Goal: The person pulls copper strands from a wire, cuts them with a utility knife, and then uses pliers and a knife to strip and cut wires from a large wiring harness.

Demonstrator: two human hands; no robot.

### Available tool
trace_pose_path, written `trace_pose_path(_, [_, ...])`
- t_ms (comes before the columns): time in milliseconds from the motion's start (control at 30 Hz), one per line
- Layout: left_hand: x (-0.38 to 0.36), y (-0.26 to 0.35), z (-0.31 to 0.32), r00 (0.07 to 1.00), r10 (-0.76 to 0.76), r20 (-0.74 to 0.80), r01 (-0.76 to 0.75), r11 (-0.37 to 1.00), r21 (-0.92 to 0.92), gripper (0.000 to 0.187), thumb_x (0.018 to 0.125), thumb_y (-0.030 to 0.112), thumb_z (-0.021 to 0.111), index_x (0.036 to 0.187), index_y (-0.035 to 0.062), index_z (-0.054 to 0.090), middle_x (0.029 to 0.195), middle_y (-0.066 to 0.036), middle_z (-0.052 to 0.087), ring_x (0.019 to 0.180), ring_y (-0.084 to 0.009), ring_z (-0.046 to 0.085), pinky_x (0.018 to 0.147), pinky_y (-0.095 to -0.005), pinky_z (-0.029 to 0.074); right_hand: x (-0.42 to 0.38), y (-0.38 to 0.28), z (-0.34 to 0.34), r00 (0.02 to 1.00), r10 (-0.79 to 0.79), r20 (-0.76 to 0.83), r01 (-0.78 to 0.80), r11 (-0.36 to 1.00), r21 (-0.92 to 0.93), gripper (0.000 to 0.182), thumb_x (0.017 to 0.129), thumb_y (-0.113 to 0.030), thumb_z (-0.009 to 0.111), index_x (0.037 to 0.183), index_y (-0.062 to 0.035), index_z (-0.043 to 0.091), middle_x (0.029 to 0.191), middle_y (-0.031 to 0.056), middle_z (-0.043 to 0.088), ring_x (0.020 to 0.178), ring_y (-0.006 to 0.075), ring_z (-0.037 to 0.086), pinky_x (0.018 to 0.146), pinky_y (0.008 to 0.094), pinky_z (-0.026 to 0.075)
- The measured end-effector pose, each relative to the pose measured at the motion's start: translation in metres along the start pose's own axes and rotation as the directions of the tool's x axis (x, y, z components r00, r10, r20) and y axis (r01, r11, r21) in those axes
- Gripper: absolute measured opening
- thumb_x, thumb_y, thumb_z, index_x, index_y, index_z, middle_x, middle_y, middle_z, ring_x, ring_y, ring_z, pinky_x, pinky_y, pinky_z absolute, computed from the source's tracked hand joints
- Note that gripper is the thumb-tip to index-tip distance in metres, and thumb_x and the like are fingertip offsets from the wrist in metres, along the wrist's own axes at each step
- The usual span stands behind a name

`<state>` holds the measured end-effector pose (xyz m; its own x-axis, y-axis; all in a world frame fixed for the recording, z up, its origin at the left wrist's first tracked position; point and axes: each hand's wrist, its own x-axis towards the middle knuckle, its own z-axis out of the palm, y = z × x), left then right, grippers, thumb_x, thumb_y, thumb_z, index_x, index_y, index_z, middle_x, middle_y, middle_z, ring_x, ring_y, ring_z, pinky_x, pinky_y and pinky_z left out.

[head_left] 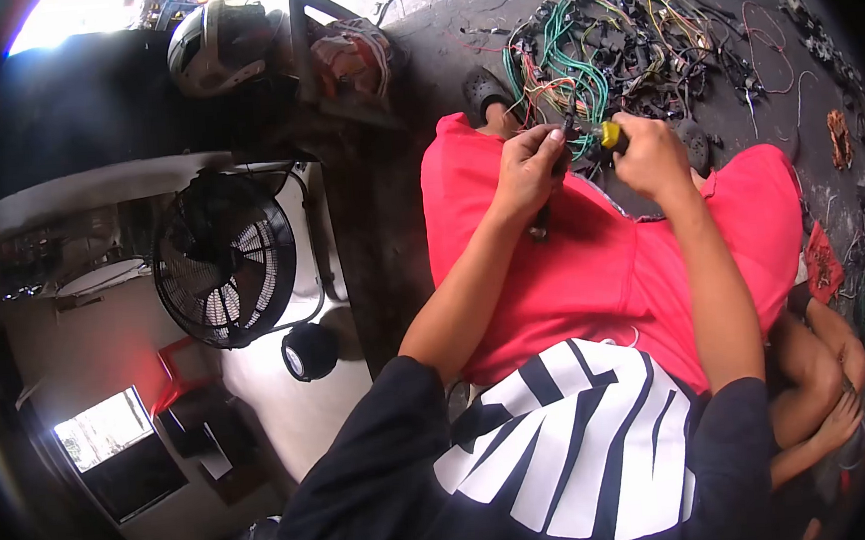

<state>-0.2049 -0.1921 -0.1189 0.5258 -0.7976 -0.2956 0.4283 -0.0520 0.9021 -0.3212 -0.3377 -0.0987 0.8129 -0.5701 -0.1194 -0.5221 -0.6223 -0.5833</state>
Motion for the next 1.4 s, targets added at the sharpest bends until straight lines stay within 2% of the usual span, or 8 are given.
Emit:
trace_pose_path(267, [0.000, -0.016, 0.006, 0.993, 0.116, -0.014, -0.112, 0.979, 0.172, 0.030, 0.091, 0.014, 0.051, 0.114, -0.0054, 0.054, 0.066, 0.004, 0.047, 0.049, -0.0030, 0.036, 0.042, -0.0185, 0.028, 0.004, -0.009, -0.002, 0.996, 0.068, 0.061, -0.062, 0.994, -0.095, 0.026, 0.069, -0.010, 0.052, 0.092, -0.0113, 0.063, 0.085, 0.0207, 0.062, 0.084, 0.0399, 0.060, 0.075, 0.0485, 0.047])
trace_pose_path(633, [-0.007, -0.006, 0.011, 0.969, 0.242, 0.052, -0.242, 0.877, 0.415, 0.026, 0.091, 0.016, 0.051, 0.101, -0.0065, 0.060, 0.061, 0.004, 0.048, 0.051, -0.0030, 0.040, 0.045, -0.0187, 0.032, 0.012, 0.014, 0.003, 0.990, 0.074, 0.121, -0.065, 0.995, -0.073, 0.024, 0.068, -0.011, 0.052, 0.089, -0.0090, 0.064, 0.087, 0.0205, 0.063, 0.085, 0.0392, 0.060, 0.077, 0.0464, 0.048])
trace_pose_path(700, [-0.019, 0.000, 0.015, 0.973, 0.221, 0.068, -0.229, 0.889, 0.396, 0.025, 0.091, 0.016, 0.051, 0.100, -0.0064, 0.060, 0.061, 0.003, 0.048, 0.051, -0.0031, 0.040, 0.045, -0.0187, 0.032, 0.031, 0.052, 0.012, 0.918, 0.366, -0.153, -0.368, 0.930, 0.014, 0.025, 0.067, -0.012, 0.051, 0.088, -0.0054, 0.064, 0.086, 0.0208, 0.064, 0.082, 0.0376, 0.062, 0.073, 0.0440, 0.049])
trace_pose_path(733, [-0.031, 0.003, 0.019, 0.972, 0.220, 0.076, -0.232, 0.894, 0.383, 0.025, 0.091, 0.015, 0.051, 0.101, -0.0061, 0.060, 0.061, 0.002, 0.048, 0.051, -0.0032, 0.040, 0.044, -0.0188, 0.032, 0.039, 0.077, -0.007, 0.860, 0.506, -0.059, -0.480, 0.844, 0.240, 0.026, 0.067, -0.012, 0.051, 0.086, -0.0027, 0.064, 0.083, 0.0212, 0.064, 0.079, 0.0363, 0.063, 0.069, 0.0420, 0.049])
trace_pose_path(800, [-0.038, 0.002, 0.013, 0.985, 0.163, 0.054, -0.171, 0.937, 0.305, 0.025, 0.091, 0.015, 0.051, 0.104, -0.0055, 0.058, 0.062, 0.001, 0.048, 0.050, -0.0038, 0.039, 0.044, -0.0192, 0.032, 0.058, 0.128, -0.013, 0.915, 0.372, -0.157, -0.349, 0.924, 0.155, 0.027, 0.067, -0.014, 0.053, 0.090, -0.0025, 0.063, 0.082, 0.0227, 0.064, 0.077, 0.0353, 0.063, 0.067, 0.0411, 0.048])
trace_pose_path(1000, [-0.013, 0.004, -0.002, 0.999, 0.027, 0.027, -0.025, 0.996, -0.091, 0.029, 0.090, 0.014, 0.052, 0.113, -0.0040, 0.052, 0.065, -0.001, 0.047, 0.048, -0.0058, 0.038, 0.042, -0.0198, 0.032, 0.006, 0.039, -0.008, 0.983, 0.041, -0.177, -0.014, 0.988, 0.153, 0.035, 0.069, -0.011, 0.062, 0.102, 0.0000, 0.061, 0.088, 0.0203, 0.064, 0.081, 0.0278, 0.064, 0.073, 0.0337, 0.048])
trace_pose_path(1167, [-0.004, -0.012, 0.003, 0.989, 0.147, 0.004, -0.145, 0.976, 0.160, 0.031, 0.090, 0.013, 0.052, 0.115, -0.0047, 0.052, 0.071, 0.001, 0.052, 0.059, -0.0049, 0.046, 0.052, -0.0176, 0.037, 0.008, 0.026, 0.006, 0.994, -0.017, -0.111, 0.055, 0.935, 0.351, 0.032, 0.068, -0.015, 0.064, 0.098, -0.0032, 0.063, 0.084, 0.0201, 0.063, 0.082, 0.0353, 0.062, 0.071, 0.0397, 0.049])
trace_pose_path(1400, [-0.009, -0.008, 0.012, 0.997, 0.079, -0.016, -0.078, 0.995, 0.063, 0.018, 0.091, 0.014, 0.051, 0.096, -0.0023, 0.057, 0.067, 0.003, 0.050, 0.052, -0.0037, 0.041, 0.046, -0.0184, 0.033, -0.001, 0.002, -0.009, 0.995, -0.077, 0.067, 0.072, 0.995, 0.075, 0.026, 0.067, -0.013, 0.060, 0.092, -0.0055, 0.064, 0.082, 0.0216, 0.062, 0.081, 0.0390, 0.060, 0.072, 0.0443, 0.048])
